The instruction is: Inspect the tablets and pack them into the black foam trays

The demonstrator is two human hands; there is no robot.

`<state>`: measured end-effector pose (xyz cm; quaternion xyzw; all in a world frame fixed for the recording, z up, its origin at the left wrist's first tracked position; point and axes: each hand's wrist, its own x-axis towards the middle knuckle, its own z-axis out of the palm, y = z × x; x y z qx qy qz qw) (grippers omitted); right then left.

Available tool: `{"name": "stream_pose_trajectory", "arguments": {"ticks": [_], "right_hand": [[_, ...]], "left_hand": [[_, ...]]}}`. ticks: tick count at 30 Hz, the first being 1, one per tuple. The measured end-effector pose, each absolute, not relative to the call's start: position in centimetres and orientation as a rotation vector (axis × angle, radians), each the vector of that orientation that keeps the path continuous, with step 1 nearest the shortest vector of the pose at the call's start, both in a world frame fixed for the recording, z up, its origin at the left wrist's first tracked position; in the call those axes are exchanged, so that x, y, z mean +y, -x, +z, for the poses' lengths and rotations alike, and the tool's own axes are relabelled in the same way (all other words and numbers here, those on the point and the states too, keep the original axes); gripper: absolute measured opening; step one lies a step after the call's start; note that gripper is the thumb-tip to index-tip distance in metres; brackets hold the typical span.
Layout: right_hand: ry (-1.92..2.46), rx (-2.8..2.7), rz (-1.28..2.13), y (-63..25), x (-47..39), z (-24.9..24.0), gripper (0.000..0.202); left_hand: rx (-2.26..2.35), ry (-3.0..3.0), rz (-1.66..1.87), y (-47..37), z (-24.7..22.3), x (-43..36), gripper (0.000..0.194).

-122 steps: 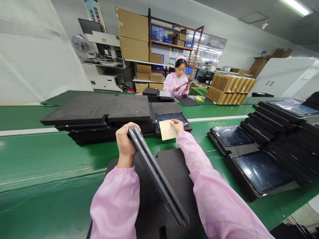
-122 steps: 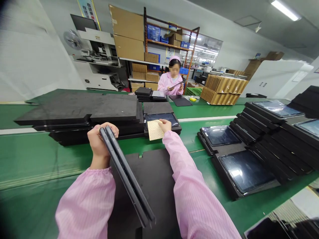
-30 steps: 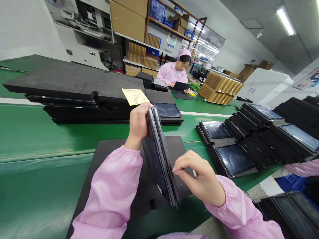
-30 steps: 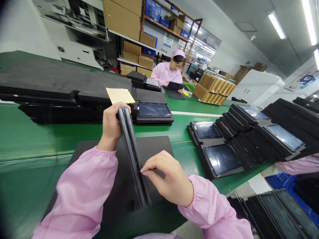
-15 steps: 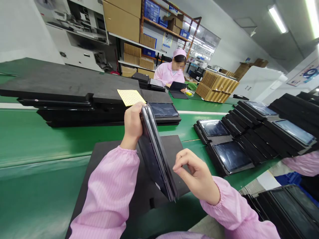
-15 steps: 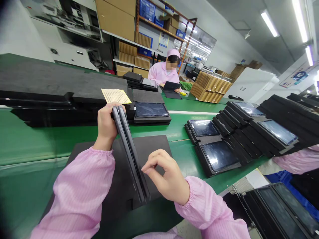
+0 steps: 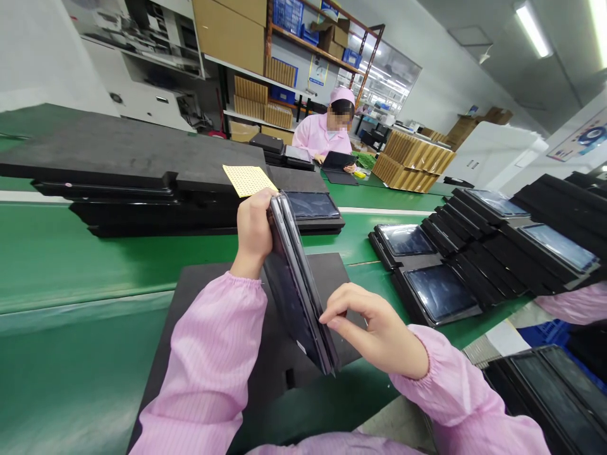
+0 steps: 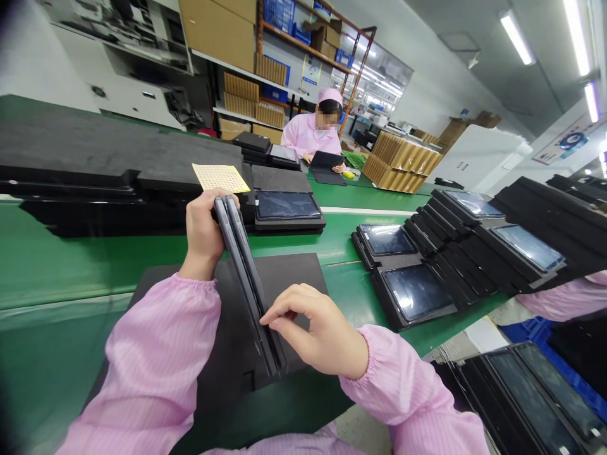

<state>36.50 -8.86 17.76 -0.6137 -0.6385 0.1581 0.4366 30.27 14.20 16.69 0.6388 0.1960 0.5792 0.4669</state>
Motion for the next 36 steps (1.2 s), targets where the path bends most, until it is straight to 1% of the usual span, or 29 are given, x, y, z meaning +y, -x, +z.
{"name": "stream_pose_trajectory", "arguments": {"ticks": [5,12,17,25,36], "right_hand": [[1.624,-1.758,0.384,-36.4,-9.1,18.8,0.015],[1.695,-1.812,0.396,-35.8,-8.9,18.9,0.020],[1.671,-1.781,0.333,-36.1,-8.6,18.3,0.017],[1.629,-1.631,0.323,-35.8,-8.4,16.8,0.016],[1.566,-1.475,0.195,-34.7,-8.5,15.3,0.017]], "left_hand": [[0.481,-1.595,1.429,-30.2,16.7,14.2,0.033],[0.425,-1.592,1.486,-30.3,16.5,14.3,0.035],[0.439,-1.605,1.457,-30.3,16.6,14.3,0.032],[0.463,-1.595,1.449,-30.3,16.7,14.2,0.035],[0.445,-1.598,1.456,-30.3,16.6,14.1,0.034]]}}
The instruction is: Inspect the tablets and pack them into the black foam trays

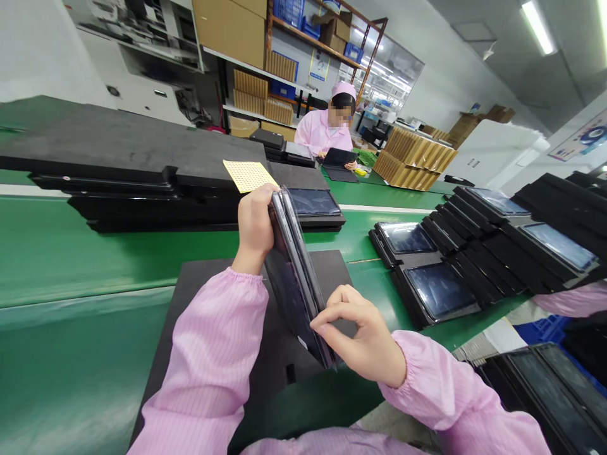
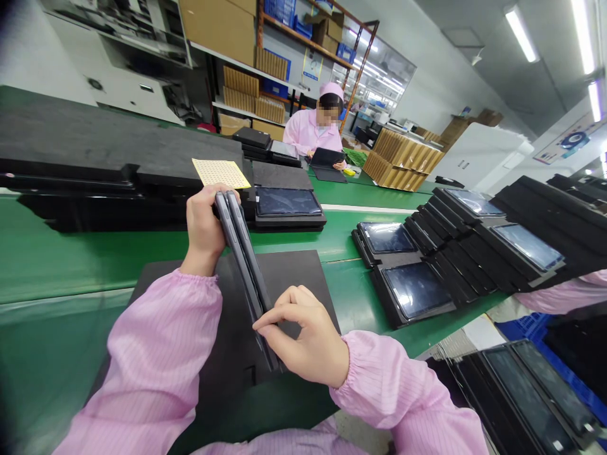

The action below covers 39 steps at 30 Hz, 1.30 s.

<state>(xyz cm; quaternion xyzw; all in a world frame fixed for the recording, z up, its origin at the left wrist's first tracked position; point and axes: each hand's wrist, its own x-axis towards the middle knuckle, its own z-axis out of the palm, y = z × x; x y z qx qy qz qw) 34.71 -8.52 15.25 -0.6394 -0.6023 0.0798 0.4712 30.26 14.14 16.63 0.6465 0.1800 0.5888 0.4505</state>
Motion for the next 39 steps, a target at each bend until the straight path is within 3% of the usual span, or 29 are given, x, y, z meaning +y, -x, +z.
{"name": "stream_pose_trajectory", "arguments": {"ticks": [7,16,19,23,28,32,36,39], "right_hand": [[1.481,-1.316,-0.036,-34.0,-7.9,13.1,0.017],[1.414,-1.064,0.283,-35.7,-6.5,12.9,0.014],[1.446,-1.140,0.348,-35.7,-7.7,12.7,0.028],[1.654,-1.224,0.303,-34.8,-8.9,12.2,0.064],[1.749,-1.147,0.148,-35.0,-9.1,11.2,0.035],[1.688,-1.172,0.154,-36.3,-9.7,10.3,0.037],[1.631,-1.136,0.144,-37.5,-11.0,8.2,0.039],[1.576,-1.031,0.174,-38.6,-11.8,5.6,0.039]], "left_hand": [[0.515,-1.608,1.484,-30.3,16.4,14.3,0.036],[0.493,-1.652,1.529,-30.4,16.9,13.5,0.035],[0.456,-1.666,1.536,-30.5,16.8,13.3,0.034],[0.488,-1.769,1.553,-30.4,17.0,12.6,0.035],[0.518,-2.010,1.366,-28.7,18.4,11.8,0.037],[0.590,-1.985,1.220,-27.2,19.2,13.4,0.038],[0.741,-1.368,1.139,-27.3,17.1,14.0,0.028],[0.634,-1.051,0.874,-27.7,13.6,11.2,0.049]]}}
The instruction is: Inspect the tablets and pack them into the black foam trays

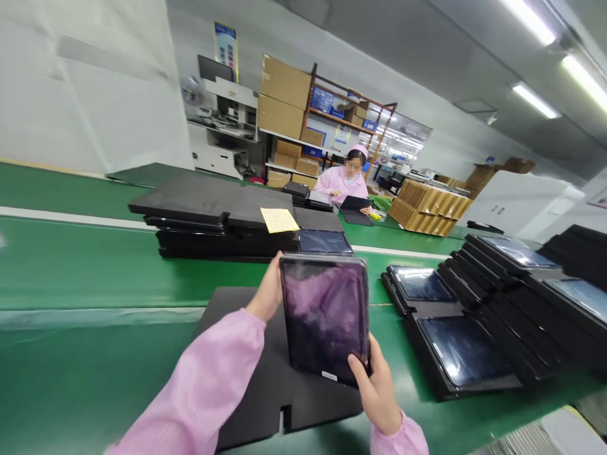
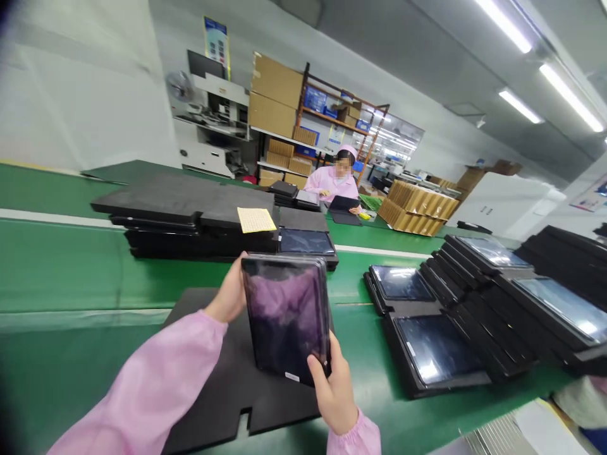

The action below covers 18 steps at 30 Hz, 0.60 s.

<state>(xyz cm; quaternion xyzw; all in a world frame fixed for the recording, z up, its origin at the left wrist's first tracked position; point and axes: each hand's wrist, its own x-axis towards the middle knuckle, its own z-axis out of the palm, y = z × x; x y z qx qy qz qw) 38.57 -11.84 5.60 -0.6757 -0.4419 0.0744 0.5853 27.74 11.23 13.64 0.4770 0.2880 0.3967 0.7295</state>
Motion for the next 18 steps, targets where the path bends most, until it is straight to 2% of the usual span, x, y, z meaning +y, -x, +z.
{"name": "stream_pose_trajectory", "arguments": {"ticks": [3,7,10,14,16,18], "right_hand": [[1.570,-0.825,0.186,-39.6,-11.9,3.2,0.049],[1.578,-0.579,0.177,-40.3,-11.0,2.6,0.067],[1.532,-0.544,0.356,-40.1,-10.0,4.6,0.073],[1.470,-0.675,0.800,-39.6,-8.1,8.6,0.067],[1.468,-0.768,0.918,-39.5,-6.7,10.7,0.062],[1.485,-0.857,0.998,-39.4,-5.4,12.8,0.059]], "left_hand": [[0.383,-0.713,0.614,-27.6,10.4,7.6,0.051],[0.413,-0.657,0.598,-26.4,9.6,5.4,0.046],[0.457,-0.782,0.638,-25.4,11.0,5.6,0.051],[0.691,-0.789,0.764,-23.6,12.1,6.4,0.056],[0.790,-0.716,0.804,-22.1,12.1,6.8,0.049],[0.905,-0.605,0.854,-20.1,11.9,7.4,0.035]]}}
